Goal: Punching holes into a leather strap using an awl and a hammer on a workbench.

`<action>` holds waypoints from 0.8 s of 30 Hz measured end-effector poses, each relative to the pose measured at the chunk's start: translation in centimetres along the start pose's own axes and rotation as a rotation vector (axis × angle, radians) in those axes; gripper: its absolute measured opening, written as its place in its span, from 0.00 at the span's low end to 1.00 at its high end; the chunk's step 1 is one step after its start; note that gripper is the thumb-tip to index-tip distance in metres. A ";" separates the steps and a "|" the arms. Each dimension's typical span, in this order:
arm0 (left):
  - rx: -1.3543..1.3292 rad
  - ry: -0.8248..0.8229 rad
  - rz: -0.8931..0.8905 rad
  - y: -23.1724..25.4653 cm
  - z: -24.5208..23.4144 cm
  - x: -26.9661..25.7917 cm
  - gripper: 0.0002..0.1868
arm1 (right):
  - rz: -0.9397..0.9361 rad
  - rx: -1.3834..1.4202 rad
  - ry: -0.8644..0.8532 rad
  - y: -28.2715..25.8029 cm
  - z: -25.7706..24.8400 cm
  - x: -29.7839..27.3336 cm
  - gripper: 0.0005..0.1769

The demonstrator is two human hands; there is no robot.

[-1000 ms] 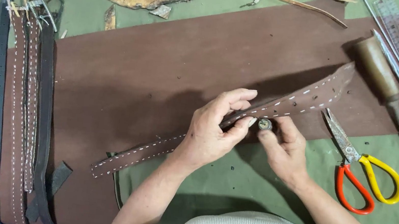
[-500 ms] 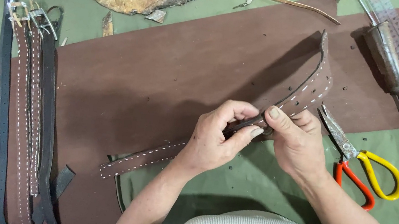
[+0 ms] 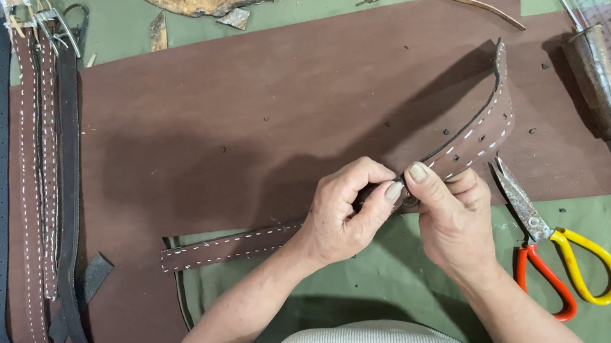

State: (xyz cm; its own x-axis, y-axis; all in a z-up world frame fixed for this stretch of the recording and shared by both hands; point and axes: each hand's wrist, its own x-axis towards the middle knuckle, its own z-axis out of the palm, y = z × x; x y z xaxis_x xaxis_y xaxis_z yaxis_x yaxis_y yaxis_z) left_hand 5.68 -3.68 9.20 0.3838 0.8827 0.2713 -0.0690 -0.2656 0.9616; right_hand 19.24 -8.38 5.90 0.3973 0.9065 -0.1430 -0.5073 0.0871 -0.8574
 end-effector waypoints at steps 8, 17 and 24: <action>-0.061 0.029 0.036 -0.8 0.5 -0.3 0.05 | -0.064 -0.088 -0.021 0.6 -0.5 0.1 0.11; -0.082 0.052 0.065 -2.3 0.9 -0.5 0.05 | -0.129 -0.117 -0.011 0.6 -0.4 0.7 0.13; -0.132 0.082 0.111 -2.9 1.0 -0.4 0.06 | -0.209 -0.109 -0.035 1.7 -0.8 0.6 0.11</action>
State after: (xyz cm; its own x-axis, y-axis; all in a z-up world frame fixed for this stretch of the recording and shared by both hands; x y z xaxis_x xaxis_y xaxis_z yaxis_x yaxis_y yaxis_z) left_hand 6.63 -3.65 6.21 0.2910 0.8810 0.3731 -0.2294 -0.3143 0.9212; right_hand 19.23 -8.06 3.95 0.4570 0.8875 0.0591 -0.3306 0.2311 -0.9150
